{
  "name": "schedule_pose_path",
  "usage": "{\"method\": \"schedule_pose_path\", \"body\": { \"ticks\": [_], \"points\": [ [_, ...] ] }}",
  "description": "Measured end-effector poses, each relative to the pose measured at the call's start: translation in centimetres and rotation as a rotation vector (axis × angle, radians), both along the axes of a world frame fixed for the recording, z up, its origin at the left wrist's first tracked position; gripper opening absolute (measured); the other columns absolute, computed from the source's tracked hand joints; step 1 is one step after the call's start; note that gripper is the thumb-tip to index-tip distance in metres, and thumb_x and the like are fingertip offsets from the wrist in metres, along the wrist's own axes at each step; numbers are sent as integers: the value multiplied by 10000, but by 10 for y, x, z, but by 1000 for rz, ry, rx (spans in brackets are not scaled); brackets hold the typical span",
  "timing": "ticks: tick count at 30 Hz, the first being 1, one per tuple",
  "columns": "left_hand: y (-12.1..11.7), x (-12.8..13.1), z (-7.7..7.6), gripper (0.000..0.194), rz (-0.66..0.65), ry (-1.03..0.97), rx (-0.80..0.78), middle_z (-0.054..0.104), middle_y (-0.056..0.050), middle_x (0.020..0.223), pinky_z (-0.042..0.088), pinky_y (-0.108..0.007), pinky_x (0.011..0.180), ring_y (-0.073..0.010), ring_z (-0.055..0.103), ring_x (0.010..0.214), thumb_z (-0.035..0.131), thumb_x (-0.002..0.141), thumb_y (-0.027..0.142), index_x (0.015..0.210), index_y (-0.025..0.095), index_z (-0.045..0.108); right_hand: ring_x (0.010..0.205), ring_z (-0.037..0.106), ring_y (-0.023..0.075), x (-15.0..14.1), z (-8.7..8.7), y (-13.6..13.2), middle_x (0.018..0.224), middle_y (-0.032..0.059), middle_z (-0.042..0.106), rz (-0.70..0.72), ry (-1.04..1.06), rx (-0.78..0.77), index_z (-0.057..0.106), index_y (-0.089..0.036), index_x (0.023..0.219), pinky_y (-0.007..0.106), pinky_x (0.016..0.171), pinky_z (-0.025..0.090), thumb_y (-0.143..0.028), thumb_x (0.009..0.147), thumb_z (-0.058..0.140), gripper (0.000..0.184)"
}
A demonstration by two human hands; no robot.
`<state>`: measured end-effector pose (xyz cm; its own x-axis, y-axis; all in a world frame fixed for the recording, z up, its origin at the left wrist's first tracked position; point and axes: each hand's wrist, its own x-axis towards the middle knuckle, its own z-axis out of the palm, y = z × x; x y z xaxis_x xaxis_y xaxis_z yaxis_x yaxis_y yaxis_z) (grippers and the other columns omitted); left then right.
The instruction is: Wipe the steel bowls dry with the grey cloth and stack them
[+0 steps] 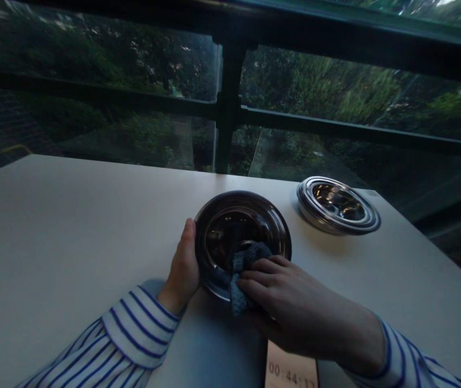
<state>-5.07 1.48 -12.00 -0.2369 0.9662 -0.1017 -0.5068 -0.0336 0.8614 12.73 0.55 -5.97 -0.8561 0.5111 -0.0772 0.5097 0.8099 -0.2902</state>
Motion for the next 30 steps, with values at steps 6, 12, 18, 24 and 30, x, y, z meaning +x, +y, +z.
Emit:
{"method": "schedule_pose_path", "body": {
  "ticks": [6,12,18,24,30],
  "points": [
    [-1,1,0,559,78,3,-31,664,-62,1139,322,-386,1043,-272,462,1216,492,760,577,1134,184,626,1070,487,222,-12,-2,-1,1101,78,612,32,53,-39,542,-156,1060,365,902,377,-302,861,474,257],
    [-1,6,8,608,35,-55,-63,672,-96,1112,294,-397,1057,-270,474,1204,457,775,591,1139,130,616,1108,443,248,-21,-6,0,1204,101,558,42,98,-32,455,-124,1222,388,914,386,-345,852,488,432],
    [-1,5,6,636,-7,-40,-20,673,-101,1109,303,-405,1052,-280,494,1183,459,766,606,1154,125,610,1128,425,259,-25,-7,-1,1253,110,523,39,105,7,401,-110,1281,403,921,379,-356,851,497,504],
    [-2,6,8,633,-37,-39,0,682,-103,1090,324,-412,1039,-288,500,1176,449,763,620,1126,134,631,955,528,220,-11,0,-1,1018,57,630,17,31,-37,535,-170,1107,355,833,414,-345,860,502,304],
    [-2,7,8,604,-6,-25,-18,681,-98,1093,287,-402,1062,-276,463,1213,441,776,608,1106,142,640,906,538,223,-6,2,-4,945,47,640,-13,1,-18,563,-187,1042,376,807,405,-363,872,476,260]
  ]
}}
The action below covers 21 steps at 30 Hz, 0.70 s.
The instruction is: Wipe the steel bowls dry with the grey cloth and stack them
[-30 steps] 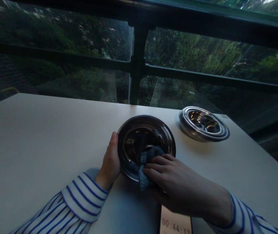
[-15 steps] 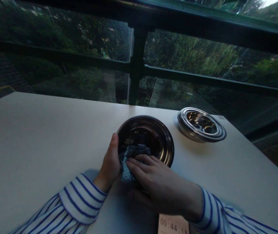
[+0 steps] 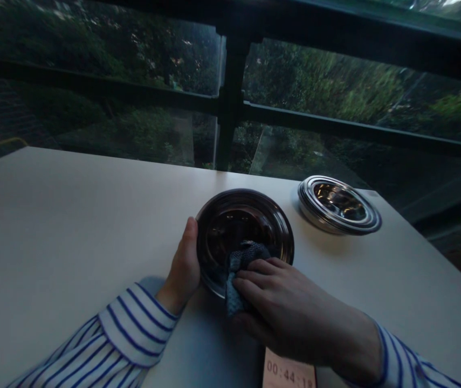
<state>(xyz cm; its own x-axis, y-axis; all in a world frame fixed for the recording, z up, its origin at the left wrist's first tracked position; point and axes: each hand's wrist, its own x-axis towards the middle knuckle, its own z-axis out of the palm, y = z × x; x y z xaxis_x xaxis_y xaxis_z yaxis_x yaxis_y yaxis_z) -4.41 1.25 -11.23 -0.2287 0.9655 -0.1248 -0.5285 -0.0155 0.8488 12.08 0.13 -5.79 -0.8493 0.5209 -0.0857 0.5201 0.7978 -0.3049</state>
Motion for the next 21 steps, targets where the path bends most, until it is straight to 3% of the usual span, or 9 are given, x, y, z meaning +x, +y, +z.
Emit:
{"method": "schedule_pose_path", "body": {
  "ticks": [8,16,21],
  "points": [
    [0,0,0,614,25,-37,-44,689,-102,1073,311,-404,1049,-281,497,1180,464,758,611,1101,133,642,1128,417,255,-18,-8,0,1249,108,516,41,102,22,408,-110,1265,400,921,366,-361,873,450,467],
    [0,3,2,593,-18,-41,1,663,-97,1133,318,-411,1046,-285,458,1216,431,794,590,1108,131,639,908,519,208,-6,-1,2,975,53,623,34,22,-24,532,-177,1065,360,809,405,-348,893,436,261],
    [0,0,-6,607,10,-22,-15,663,-98,1132,326,-407,1042,-284,474,1204,467,768,595,1136,139,624,1001,486,223,-12,-4,0,1083,81,588,36,65,9,497,-148,1126,371,849,394,-352,888,437,319]
  ]
}}
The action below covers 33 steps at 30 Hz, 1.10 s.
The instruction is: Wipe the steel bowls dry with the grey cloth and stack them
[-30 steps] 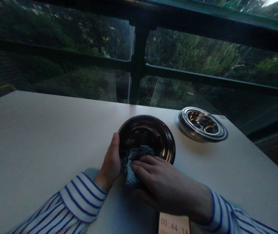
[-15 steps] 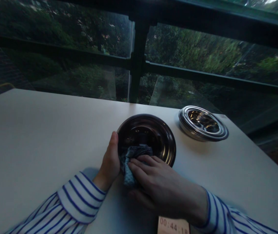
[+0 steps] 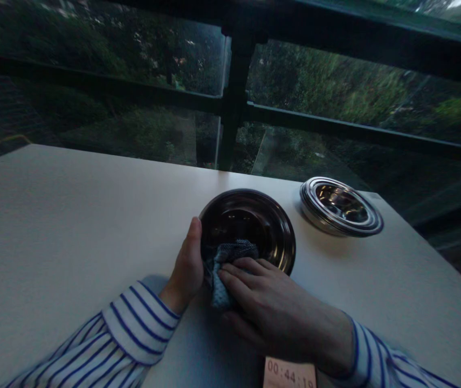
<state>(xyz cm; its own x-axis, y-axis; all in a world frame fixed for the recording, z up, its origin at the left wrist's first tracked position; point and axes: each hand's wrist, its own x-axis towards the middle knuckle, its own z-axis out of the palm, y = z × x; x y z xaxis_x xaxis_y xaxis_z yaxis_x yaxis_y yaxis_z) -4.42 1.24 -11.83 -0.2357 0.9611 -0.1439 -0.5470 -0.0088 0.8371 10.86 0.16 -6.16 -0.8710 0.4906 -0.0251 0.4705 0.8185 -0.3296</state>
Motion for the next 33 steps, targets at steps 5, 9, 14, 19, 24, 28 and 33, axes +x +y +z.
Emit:
{"method": "schedule_pose_path", "body": {
  "ticks": [5,9,14,19,24,28,33],
  "points": [
    [0,1,1,621,-15,17,29,671,-115,1113,348,-417,1024,-296,514,1160,470,759,605,1116,124,636,941,507,208,1,1,1,1007,58,611,19,-17,-12,518,-163,1072,361,820,405,-329,895,420,262],
    [0,3,6,607,18,29,20,676,-112,1102,343,-412,1027,-292,506,1170,472,764,596,1101,121,643,923,508,203,1,1,1,990,55,614,12,-19,-20,523,-163,1059,355,822,407,-318,887,434,248],
    [0,2,5,614,31,23,19,684,-105,1087,340,-401,1031,-286,502,1175,478,761,597,1121,124,632,1001,482,228,-1,0,1,1090,94,588,19,7,24,485,-132,1143,378,851,397,-321,883,438,325],
    [0,2,2,615,-52,1,39,681,-115,1089,351,-423,1019,-294,513,1162,418,796,597,1117,118,632,916,511,204,3,1,1,974,56,620,3,-33,-29,530,-169,1061,357,819,410,-311,888,434,244],
    [0,2,2,609,2,11,33,668,-103,1121,347,-408,1024,-287,501,1176,448,784,590,1139,125,620,1011,476,225,1,0,1,1111,90,583,19,12,24,465,-130,1183,377,857,398,-312,872,455,360],
    [0,2,3,612,-14,11,31,677,-109,1100,345,-410,1024,-288,505,1172,449,781,592,1126,119,628,921,507,198,3,0,2,969,55,624,13,-29,-25,535,-165,1065,352,830,409,-285,876,446,241],
    [1,1,5,613,39,12,15,676,-97,1104,335,-401,1032,-278,496,1183,448,778,596,1145,135,617,1054,459,237,1,-3,0,1172,105,561,11,19,16,435,-115,1238,388,880,390,-340,879,442,424]
  ]
}}
